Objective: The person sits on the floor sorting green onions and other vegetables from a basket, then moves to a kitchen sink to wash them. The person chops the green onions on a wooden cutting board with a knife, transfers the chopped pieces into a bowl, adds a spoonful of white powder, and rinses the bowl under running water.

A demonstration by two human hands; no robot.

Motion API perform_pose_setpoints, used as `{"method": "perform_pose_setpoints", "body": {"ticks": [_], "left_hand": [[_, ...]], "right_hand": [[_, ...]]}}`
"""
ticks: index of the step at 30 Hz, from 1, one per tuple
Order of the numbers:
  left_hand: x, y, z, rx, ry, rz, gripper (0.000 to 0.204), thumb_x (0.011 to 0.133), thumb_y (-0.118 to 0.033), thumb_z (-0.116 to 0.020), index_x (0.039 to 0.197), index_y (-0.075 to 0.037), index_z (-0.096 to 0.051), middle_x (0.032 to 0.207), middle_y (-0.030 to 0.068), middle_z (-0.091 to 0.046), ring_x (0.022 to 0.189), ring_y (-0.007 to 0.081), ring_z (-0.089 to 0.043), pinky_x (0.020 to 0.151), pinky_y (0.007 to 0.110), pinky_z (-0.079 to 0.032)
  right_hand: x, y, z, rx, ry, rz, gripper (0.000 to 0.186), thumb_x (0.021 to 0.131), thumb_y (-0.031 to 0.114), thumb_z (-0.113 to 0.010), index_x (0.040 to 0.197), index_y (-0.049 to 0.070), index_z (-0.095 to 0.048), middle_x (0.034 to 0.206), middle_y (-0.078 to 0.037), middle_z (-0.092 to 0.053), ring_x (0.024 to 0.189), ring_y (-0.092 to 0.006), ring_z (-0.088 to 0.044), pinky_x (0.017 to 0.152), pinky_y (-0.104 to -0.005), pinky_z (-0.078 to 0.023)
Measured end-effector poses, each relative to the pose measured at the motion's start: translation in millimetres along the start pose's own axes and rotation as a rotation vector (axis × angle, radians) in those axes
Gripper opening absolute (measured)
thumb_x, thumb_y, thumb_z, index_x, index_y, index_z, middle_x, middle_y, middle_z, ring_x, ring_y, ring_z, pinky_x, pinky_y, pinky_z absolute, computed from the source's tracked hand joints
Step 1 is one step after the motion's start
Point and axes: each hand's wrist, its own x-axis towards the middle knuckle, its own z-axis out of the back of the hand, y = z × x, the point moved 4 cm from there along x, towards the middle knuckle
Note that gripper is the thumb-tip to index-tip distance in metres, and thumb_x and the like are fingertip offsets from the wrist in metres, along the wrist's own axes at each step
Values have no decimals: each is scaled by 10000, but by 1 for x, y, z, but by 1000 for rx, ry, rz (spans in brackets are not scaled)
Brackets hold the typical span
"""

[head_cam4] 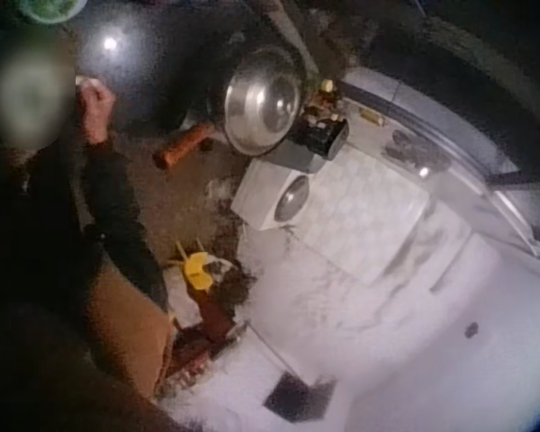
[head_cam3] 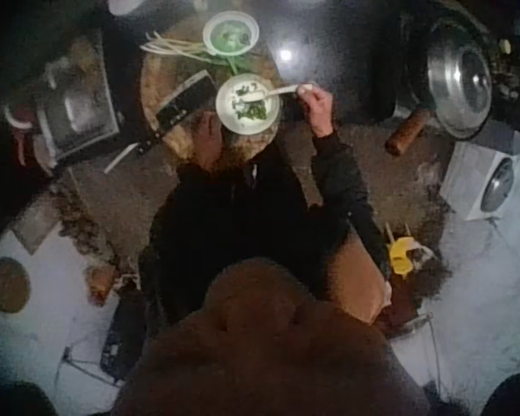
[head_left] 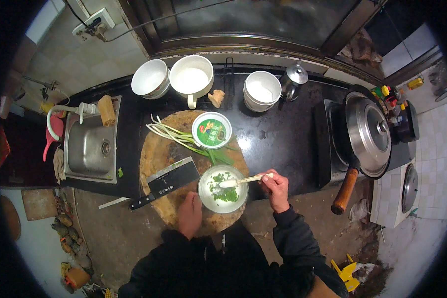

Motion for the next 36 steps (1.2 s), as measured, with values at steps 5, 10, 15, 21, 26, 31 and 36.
{"method": "perform_pose_setpoints", "body": {"ticks": [5, 10, 15, 21, 26, 31, 36], "left_hand": [[1, 1, -1, -1, -37, -56, 232, 998, -244, -438, 980, -37, -541, 832, 207, -618, 787, 385, -622, 674, 434, -466], [1, 2, -2, 10, -12, -12, 223, 1001, -243, -434, 977, -45, -534, 819, 205, -614, 770, 385, -620, 664, 437, -465], [1, 0, -1, 3, -29, -50, 205, 1001, -236, -438, 980, -52, -525, 790, 199, -599, 752, 385, -613, 648, 435, -459], [2, 4, -2, 11, -19, -18, 197, 999, -227, -444, 987, -48, -524, 795, 190, -599, 752, 363, -617, 661, 426, -462], [3, 0, -2, 8, -42, -39, 205, 1000, -220, -440, 1003, -35, -529, 860, 200, -617, 817, 346, -624, 710, 409, -470], [2, -4, -1, -19, -8, -10, 221, 1002, -232, -442, 1017, -32, -533, 862, 200, -616, 814, 336, -619, 716, 395, -474], [-5, 2, 0, -96, -14, 82, 242, 997, -266, -462, 991, -36, -539, 829, 170, -616, 779, 295, -619, 700, 384, -474]], "right_hand": [[1, -5, 6, 42, -16, -30, 192, 904, 132, -619, 924, -39, -704, 733, 16, -520, 546, -35, -377, 481, -213, -256], [2, -5, 6, -23, -14, 17, 201, 906, 141, -618, 920, -38, -710, 742, 17, -523, 540, -37, -368, 485, -214, -248], [2, -4, 7, -3, -21, 16, 220, 908, 161, -617, 907, -38, -710, 744, 19, -532, 538, -39, -371, 490, -218, -258], [3, -3, 4, 191, -74, -118, 234, 922, 220, -592, 865, 0, -651, 702, 6, -532, 513, -55, -391, 476, -221, -305], [36, 26, 11, 417, -257, -79, 219, 931, 198, -573, 818, 12, -600, 628, 7, -481, 504, -71, -395, 465, -256, -308], [125, 57, 29, 367, -566, 136, 237, 954, 303, -587, 901, 74, -617, 711, 18, -566, 477, -43, -379, 419, -210, -267], [173, 59, 20, 75, -416, 51, 231, 915, 208, -624, 1076, 43, -631, 770, 19, -583, 518, -43, -403, 453, -218, -286]]}}
